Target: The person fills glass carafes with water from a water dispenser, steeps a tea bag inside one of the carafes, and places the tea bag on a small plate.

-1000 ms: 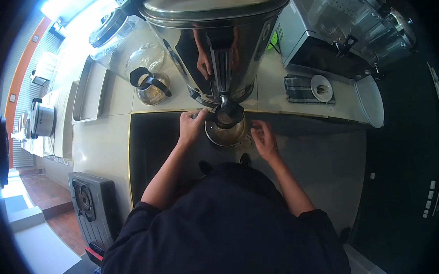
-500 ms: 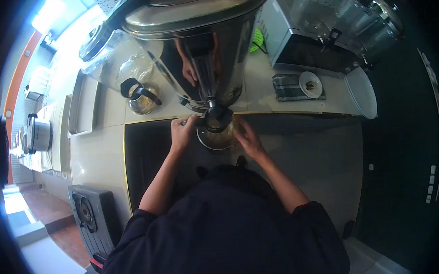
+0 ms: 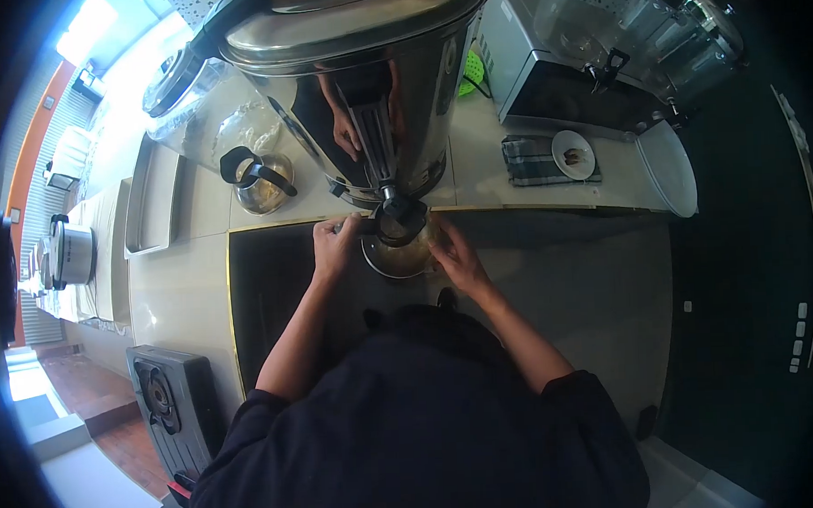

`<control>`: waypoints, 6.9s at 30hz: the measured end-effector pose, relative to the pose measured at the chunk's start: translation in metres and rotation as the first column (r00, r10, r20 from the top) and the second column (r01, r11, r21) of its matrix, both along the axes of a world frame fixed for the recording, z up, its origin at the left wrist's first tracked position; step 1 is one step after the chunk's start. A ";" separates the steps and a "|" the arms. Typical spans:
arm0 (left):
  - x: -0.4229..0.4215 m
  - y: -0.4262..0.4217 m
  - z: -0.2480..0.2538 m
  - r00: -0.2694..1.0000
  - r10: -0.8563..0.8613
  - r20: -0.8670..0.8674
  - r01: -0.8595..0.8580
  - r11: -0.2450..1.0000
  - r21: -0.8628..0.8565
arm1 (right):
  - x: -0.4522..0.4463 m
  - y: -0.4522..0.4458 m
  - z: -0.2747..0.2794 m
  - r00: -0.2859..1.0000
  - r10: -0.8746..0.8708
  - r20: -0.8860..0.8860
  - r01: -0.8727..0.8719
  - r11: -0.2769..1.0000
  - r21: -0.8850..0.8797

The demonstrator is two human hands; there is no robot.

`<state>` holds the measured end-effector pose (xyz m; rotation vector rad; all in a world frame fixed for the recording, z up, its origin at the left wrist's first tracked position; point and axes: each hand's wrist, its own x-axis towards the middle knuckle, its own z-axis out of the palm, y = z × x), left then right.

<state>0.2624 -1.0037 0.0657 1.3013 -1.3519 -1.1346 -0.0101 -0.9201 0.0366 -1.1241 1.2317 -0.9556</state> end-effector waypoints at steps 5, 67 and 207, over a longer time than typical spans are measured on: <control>0.002 -0.001 -0.001 1.000 -0.010 0.013 0.010 0.999 0.031 | -0.001 0.000 -0.012 1.000 -0.005 -0.002 0.005 0.999 -0.053; 0.004 -0.003 0.005 1.000 -0.011 0.018 0.011 0.999 0.034 | 0.003 0.000 -0.006 0.999 -0.041 0.010 0.041 0.999 -0.004; 0.003 -0.004 0.000 1.000 -0.023 -0.004 0.023 0.998 0.058 | 0.002 -0.001 -0.009 0.998 -0.061 0.005 0.061 0.998 0.000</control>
